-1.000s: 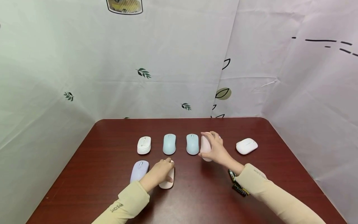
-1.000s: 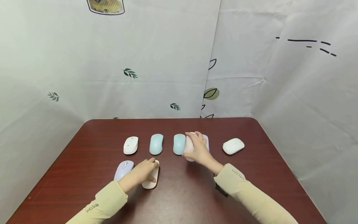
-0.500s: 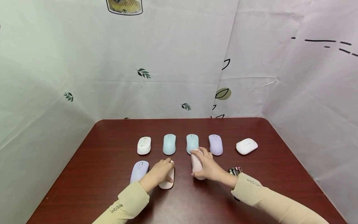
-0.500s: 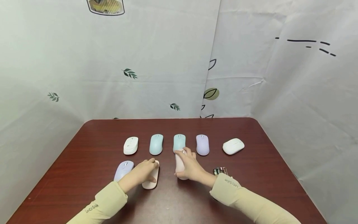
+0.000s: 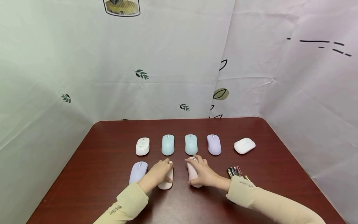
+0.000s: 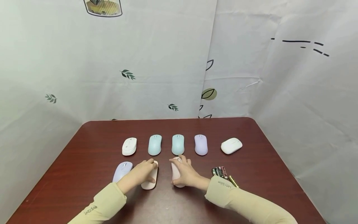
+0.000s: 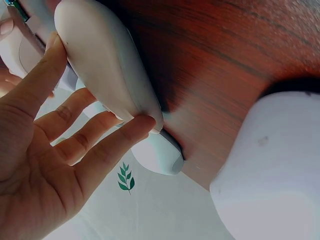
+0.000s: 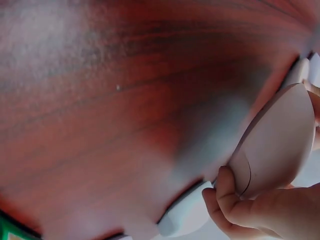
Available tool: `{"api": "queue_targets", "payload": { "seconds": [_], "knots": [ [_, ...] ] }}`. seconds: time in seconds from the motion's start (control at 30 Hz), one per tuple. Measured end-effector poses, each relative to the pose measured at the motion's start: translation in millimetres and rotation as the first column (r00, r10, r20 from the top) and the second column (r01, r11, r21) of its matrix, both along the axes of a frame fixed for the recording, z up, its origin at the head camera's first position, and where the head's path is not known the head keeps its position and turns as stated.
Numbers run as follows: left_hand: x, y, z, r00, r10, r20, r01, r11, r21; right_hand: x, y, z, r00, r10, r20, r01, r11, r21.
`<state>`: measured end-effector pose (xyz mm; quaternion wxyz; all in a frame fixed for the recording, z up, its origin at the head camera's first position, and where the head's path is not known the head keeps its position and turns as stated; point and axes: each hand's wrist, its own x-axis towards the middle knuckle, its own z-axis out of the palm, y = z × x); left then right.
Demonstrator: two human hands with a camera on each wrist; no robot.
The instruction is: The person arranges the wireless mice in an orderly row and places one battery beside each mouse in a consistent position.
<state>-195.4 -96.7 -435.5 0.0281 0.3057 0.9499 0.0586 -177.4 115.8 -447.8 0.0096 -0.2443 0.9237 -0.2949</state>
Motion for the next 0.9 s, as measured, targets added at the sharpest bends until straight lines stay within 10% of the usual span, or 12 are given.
{"api": "queue_targets", "payload": {
  "seconds": [0.9],
  "knots": [
    [0.0, -0.7, -1.6, 1.0, 0.018, 0.004, -0.018, 0.999, 0.029, -5.2, -10, -17.7, 0.994, -0.057, -0.094, 0.066, 0.993, 0.101]
  ]
}}
